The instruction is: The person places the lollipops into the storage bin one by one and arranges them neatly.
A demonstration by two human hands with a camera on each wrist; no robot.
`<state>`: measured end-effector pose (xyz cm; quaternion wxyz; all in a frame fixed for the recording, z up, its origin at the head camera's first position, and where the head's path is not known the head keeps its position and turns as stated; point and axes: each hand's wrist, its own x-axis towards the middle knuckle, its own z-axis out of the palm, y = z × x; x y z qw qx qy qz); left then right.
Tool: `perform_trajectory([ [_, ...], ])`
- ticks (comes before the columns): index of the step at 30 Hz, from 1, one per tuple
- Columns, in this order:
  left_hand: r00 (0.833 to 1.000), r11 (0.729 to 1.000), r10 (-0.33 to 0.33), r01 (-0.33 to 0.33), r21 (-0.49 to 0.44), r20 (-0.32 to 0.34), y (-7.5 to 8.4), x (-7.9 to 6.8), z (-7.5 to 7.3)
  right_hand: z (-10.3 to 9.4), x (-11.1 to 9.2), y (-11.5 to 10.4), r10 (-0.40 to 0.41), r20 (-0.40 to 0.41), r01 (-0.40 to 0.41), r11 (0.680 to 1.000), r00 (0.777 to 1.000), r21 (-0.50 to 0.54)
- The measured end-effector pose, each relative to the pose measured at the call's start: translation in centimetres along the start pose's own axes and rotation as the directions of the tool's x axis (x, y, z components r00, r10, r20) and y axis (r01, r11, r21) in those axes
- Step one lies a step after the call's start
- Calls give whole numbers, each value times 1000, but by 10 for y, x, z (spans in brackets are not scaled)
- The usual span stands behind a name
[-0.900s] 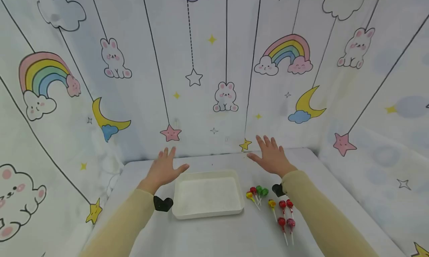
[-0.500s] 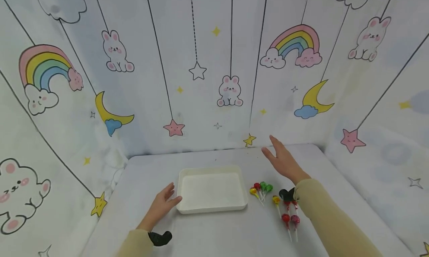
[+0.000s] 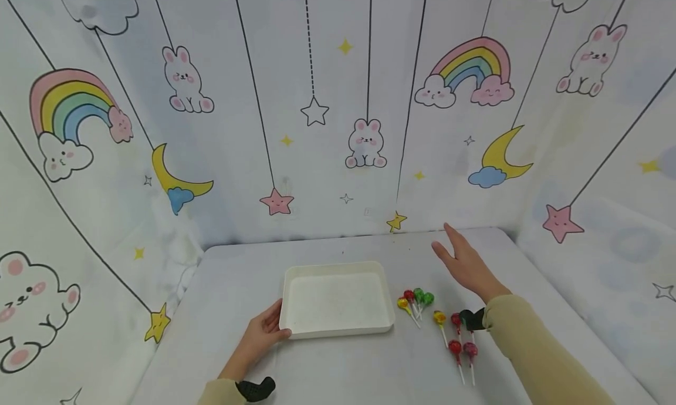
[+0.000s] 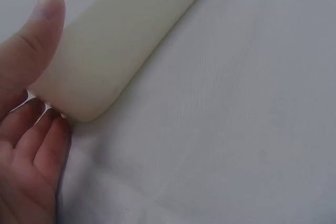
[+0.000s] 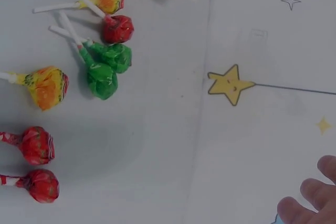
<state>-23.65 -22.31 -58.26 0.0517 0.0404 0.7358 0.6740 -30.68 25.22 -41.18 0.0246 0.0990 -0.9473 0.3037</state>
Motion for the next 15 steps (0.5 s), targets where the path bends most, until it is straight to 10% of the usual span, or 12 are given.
perform_trajectory([
  [15, 1000, 1000, 10, -9, -25, 7, -7, -5, -2, 0, -2, 12, 8, -6, -8, 1000, 1000, -10],
])
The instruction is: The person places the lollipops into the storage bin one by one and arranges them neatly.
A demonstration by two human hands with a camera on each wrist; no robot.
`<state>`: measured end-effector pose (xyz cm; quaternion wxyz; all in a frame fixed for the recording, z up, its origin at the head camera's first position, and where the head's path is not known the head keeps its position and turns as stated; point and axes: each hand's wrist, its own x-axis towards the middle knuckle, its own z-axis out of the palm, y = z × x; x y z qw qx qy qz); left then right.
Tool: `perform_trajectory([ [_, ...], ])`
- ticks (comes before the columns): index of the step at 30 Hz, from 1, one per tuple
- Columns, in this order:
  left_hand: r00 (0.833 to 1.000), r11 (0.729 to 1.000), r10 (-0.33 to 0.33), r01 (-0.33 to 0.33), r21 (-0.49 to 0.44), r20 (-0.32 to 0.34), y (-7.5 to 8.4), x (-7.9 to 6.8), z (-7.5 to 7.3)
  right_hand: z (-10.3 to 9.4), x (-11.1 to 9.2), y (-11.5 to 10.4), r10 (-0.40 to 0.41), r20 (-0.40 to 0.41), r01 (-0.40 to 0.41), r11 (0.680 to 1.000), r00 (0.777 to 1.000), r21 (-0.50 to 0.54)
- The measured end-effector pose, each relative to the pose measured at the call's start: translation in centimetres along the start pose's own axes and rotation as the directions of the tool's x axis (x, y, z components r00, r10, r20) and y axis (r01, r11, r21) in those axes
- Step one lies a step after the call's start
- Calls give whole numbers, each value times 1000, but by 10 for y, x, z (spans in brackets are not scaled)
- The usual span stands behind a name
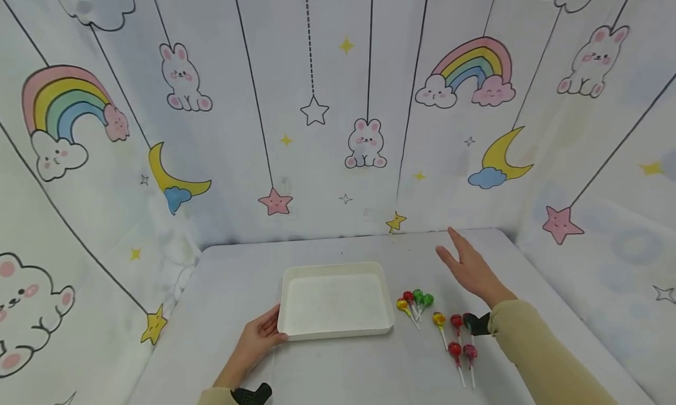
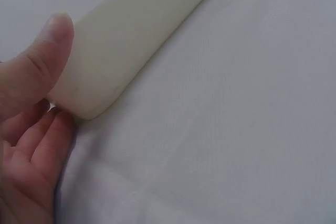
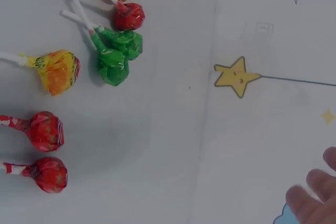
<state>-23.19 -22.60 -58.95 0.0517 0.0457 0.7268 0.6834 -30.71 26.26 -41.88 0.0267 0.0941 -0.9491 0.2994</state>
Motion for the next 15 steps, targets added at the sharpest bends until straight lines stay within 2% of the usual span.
perform_trajectory([
  [4, 1000, 1000, -12, 12, -1, -6, 1, 1, 3, -7, -3, -1, 8, -24, -6, 996, 1000, 94],
  [8, 1000, 1000, -12, 12, 4, -8, 1, 2, 4, -12, -4, 1, 12, -84, 8, 973, 996, 232],
  [11, 1000, 1000, -16, 16, 6, -16, 0, 2, 4, -13, -3, 5, 31, -122, 0, 969, 992, 248],
  [15, 999, 1000, -27, 27, 14, -45, -4, 2, 2, -10, -3, 13, 47, -124, -13, 965, 991, 261],
])
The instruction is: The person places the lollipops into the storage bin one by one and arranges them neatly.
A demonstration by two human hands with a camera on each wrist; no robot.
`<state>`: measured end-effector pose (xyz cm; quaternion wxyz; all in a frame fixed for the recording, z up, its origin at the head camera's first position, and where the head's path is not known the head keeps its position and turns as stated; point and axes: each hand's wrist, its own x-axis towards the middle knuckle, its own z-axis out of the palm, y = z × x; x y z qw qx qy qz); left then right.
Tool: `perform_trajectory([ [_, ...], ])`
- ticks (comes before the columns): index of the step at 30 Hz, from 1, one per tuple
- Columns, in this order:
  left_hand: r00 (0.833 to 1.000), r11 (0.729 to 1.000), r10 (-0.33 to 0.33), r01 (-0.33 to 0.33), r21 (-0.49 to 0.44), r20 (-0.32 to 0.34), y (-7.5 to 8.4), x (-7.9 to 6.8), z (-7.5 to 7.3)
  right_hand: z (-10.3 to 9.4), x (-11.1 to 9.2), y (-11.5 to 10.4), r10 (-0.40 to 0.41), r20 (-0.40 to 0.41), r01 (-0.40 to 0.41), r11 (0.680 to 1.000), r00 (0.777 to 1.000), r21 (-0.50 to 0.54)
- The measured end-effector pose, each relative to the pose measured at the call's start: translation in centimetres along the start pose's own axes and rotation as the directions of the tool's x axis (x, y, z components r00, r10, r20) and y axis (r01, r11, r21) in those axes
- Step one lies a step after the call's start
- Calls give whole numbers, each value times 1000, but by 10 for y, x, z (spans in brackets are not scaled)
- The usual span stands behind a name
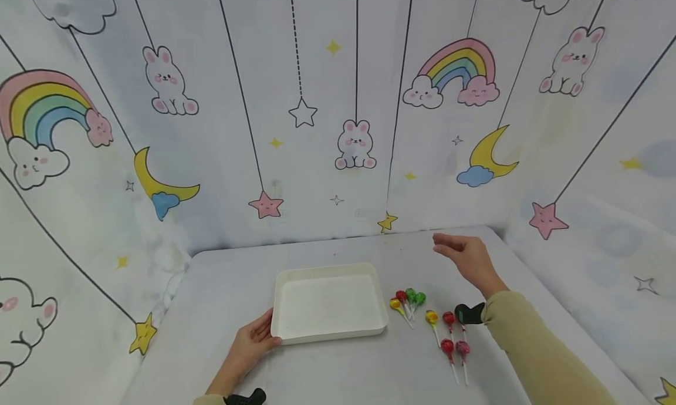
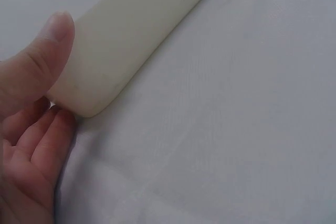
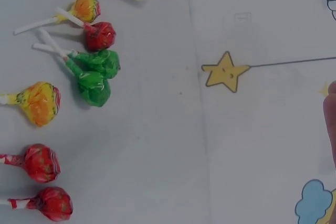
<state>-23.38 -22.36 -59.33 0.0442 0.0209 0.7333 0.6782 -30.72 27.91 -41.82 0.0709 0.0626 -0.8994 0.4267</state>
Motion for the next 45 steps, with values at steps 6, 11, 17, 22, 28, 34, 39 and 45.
perform_trajectory([
  [6, 999, 1000, -23, 22, -7, -37, -3, -3, -4, 7, -12, 46, 57, 35, -57, 998, 998, -1],
  [11, 999, 1000, -29, 29, -9, -17, 0, -2, -4, 11, -38, 93, 123, 73, -118, 991, 990, -63],
  [17, 1000, 999, -26, 26, -36, 3, 4, 1, 0, 16, -61, 127, 185, 138, -155, 966, 973, -205],
  [22, 999, 999, -33, 33, -40, -2, 5, 1, 1, 23, -59, 135, 186, 179, -130, 950, 966, -282],
  [28, 999, 998, -41, 40, -39, -15, 4, 1, 2, 26, -57, 136, 207, 198, -135, 936, 958, -324],
  [34, 999, 997, -47, 46, -54, -16, 3, 1, 2, 15, -56, 127, 166, 200, -98, 946, 966, -310],
  [39, 999, 998, -42, 41, -41, -17, 6, 0, 2, -5, -47, 111, 112, 242, -56, 973, 964, -226],
  [45, 999, 998, -40, 39, -47, -13, 7, -1, 2, -18, -25, 80, 33, 449, -15, 999, 893, -42],
])
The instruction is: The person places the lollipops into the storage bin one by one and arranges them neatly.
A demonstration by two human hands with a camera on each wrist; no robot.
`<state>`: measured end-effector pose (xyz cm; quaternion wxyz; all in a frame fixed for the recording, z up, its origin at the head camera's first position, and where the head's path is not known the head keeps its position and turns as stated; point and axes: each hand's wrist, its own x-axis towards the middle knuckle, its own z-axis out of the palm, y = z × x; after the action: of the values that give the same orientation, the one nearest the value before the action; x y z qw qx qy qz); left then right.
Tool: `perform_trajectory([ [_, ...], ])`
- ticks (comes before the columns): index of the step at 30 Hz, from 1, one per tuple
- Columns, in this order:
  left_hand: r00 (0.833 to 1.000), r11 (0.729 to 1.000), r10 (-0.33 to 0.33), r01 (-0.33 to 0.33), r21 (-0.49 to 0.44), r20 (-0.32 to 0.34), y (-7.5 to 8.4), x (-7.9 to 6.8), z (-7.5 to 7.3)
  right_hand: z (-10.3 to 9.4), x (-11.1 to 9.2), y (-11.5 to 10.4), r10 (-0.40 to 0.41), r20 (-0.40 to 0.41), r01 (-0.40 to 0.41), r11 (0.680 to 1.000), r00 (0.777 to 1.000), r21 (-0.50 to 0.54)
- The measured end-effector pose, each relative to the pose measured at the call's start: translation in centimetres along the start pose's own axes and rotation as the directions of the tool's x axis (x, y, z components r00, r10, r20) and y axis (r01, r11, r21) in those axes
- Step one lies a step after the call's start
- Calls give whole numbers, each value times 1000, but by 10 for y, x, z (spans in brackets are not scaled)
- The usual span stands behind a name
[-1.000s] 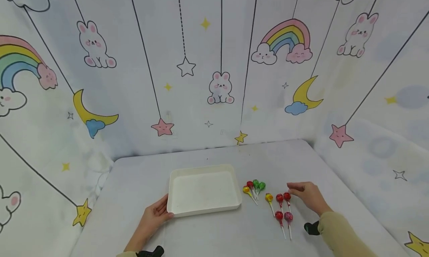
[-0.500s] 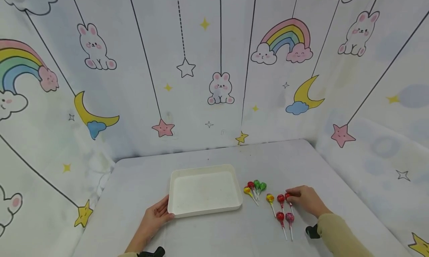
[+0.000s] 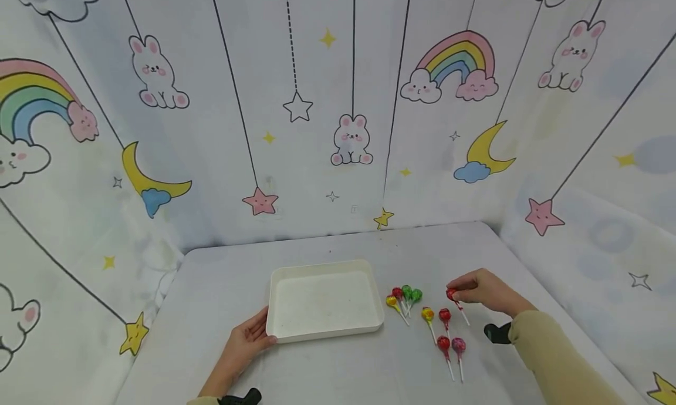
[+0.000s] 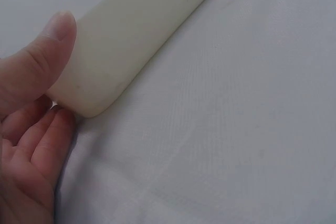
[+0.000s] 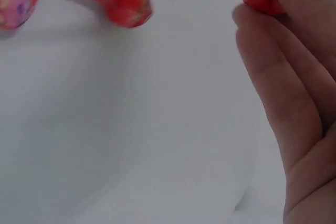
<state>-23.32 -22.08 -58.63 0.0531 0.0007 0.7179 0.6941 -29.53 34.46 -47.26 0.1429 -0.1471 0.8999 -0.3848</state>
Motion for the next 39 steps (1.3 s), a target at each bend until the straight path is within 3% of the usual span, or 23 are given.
perform_trajectory([
  [6, 1000, 1000, 21, -21, -3, -2, 0, -5, -10, 4, 33, -40, -58, 92, 59, 998, 994, -14],
  [10, 999, 999, 45, -45, -1, 7, 0, -7, -12, 12, 60, -61, -43, 122, 48, 998, 992, -33],
  [17, 997, 998, 63, -63, 6, 51, -2, -7, -13, 43, 111, -93, -69, 136, 67, 998, 988, 18],
  [23, 995, 997, 73, -74, 7, 70, -3, -5, -10, 93, 152, -131, -94, 109, 87, 994, 990, 71],
  [32, 994, 998, 70, -69, -15, 83, -2, -3, -10, 190, 202, -173, -99, 55, 95, 993, 994, 67],
  [39, 989, 995, 97, -94, -28, 113, -5, -1, -9, 253, 230, -190, -164, -25, 162, 984, 986, -68],
])
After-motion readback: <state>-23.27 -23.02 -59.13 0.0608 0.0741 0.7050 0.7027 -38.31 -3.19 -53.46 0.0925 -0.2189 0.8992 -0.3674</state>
